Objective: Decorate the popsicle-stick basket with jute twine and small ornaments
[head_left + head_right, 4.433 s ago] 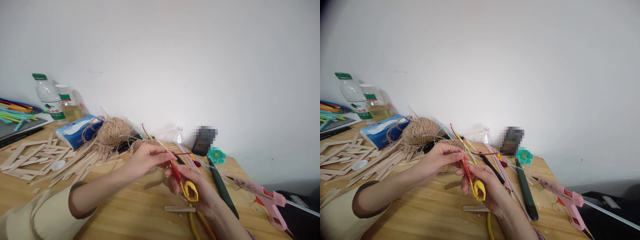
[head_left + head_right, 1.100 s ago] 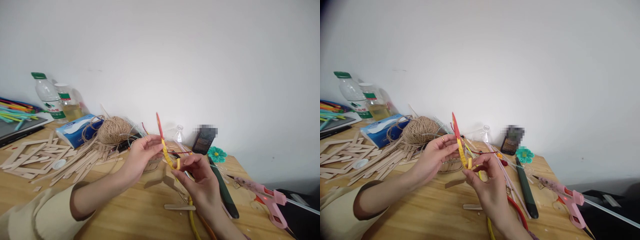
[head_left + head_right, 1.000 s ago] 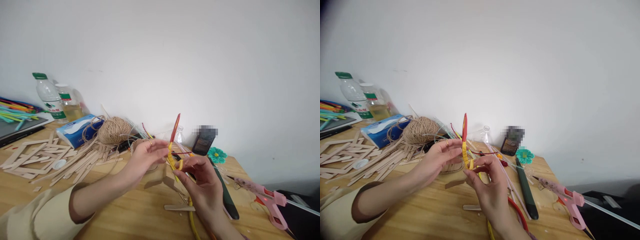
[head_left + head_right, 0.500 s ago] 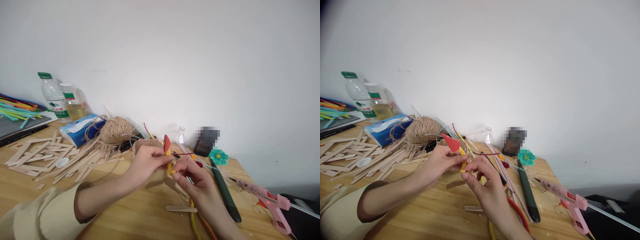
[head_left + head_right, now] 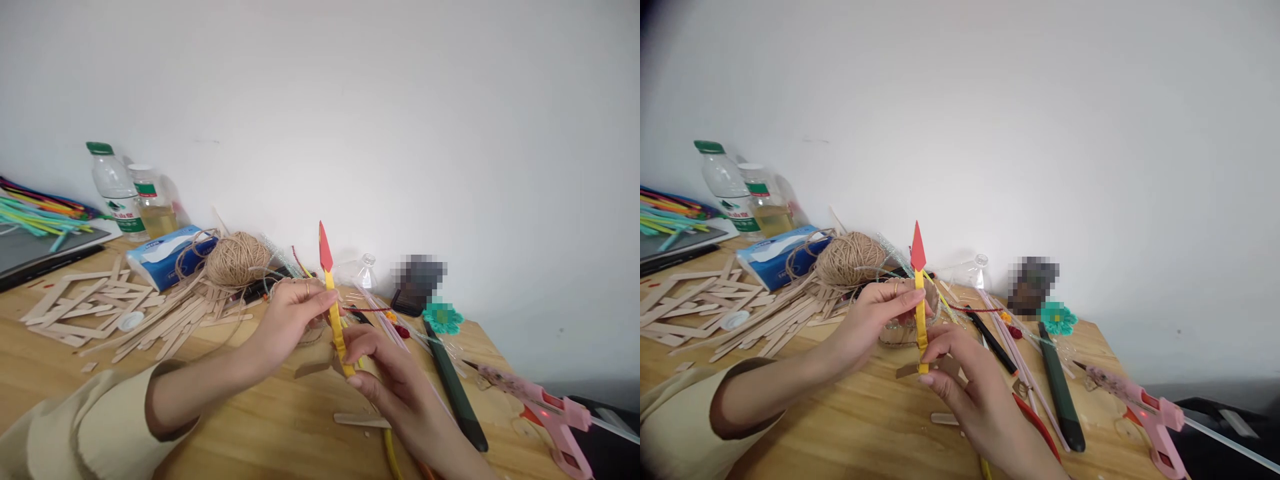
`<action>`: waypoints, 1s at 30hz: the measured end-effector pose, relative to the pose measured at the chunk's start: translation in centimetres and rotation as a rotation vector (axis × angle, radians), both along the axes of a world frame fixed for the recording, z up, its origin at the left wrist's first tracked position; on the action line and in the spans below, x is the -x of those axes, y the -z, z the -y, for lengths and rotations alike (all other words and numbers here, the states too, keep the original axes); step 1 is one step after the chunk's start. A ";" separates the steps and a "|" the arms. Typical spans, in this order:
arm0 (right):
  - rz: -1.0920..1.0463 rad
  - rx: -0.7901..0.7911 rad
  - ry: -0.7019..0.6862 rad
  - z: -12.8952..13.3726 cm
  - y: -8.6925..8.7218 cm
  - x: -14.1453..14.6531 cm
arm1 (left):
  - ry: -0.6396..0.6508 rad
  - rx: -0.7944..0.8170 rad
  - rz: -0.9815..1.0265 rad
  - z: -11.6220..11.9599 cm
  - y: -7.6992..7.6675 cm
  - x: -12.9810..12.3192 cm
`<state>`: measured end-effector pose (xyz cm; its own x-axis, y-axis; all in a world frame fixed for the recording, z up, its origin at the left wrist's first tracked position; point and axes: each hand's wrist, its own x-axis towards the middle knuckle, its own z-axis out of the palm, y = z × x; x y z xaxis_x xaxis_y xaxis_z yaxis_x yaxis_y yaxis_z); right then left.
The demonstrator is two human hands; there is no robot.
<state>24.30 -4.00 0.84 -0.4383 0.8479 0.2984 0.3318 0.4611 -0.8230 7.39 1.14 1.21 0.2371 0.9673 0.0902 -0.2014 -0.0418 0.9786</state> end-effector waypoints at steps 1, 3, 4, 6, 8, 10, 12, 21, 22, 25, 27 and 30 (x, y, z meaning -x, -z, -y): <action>0.002 -0.017 -0.016 0.0 -0.1 -0.1 | 0.004 -0.002 -0.005 0.0 -0.1 0.0; -0.003 -0.054 -0.044 0.0 -0.2 -0.2 | 0.036 0.012 -0.023 0.1 -0.3 0.1; -0.011 -0.068 -0.045 0.0 -0.2 -0.2 | 0.065 0.025 -0.037 0.1 -0.4 0.1; -0.032 -0.085 -0.024 -0.2 -0.1 -0.1 | 0.134 0.059 -0.068 0.0 -0.6 0.1; -0.052 -0.087 0.032 -0.4 0.1 0.0 | 0.199 0.087 -0.094 -0.1 -0.7 0.1; -0.056 -0.089 0.079 -0.7 0.3 0.0 | 0.239 0.076 -0.113 -0.3 -0.7 0.2; -0.052 -0.091 0.086 -0.8 0.5 -0.1 | 0.253 0.045 -0.127 -0.4 -0.5 0.2; -0.102 -0.015 0.013 -0.6 0.4 -0.7 | 0.167 0.033 -0.018 -0.6 0.1 0.1; -0.090 -0.005 0.018 -0.6 0.3 -0.8 | 0.172 0.039 0.000 -0.5 0.1 0.1; -0.054 0.016 0.019 -0.5 0.1 -0.8 | 0.167 0.046 0.011 -0.4 0.0 0.2; -0.035 0.016 0.011 -0.4 0.1 -0.8 | 0.165 0.064 0.032 -0.3 0.0 0.1; -0.013 0.009 -0.002 -0.4 0.0 -0.8 | 0.171 0.088 0.064 -0.1 0.1 -0.2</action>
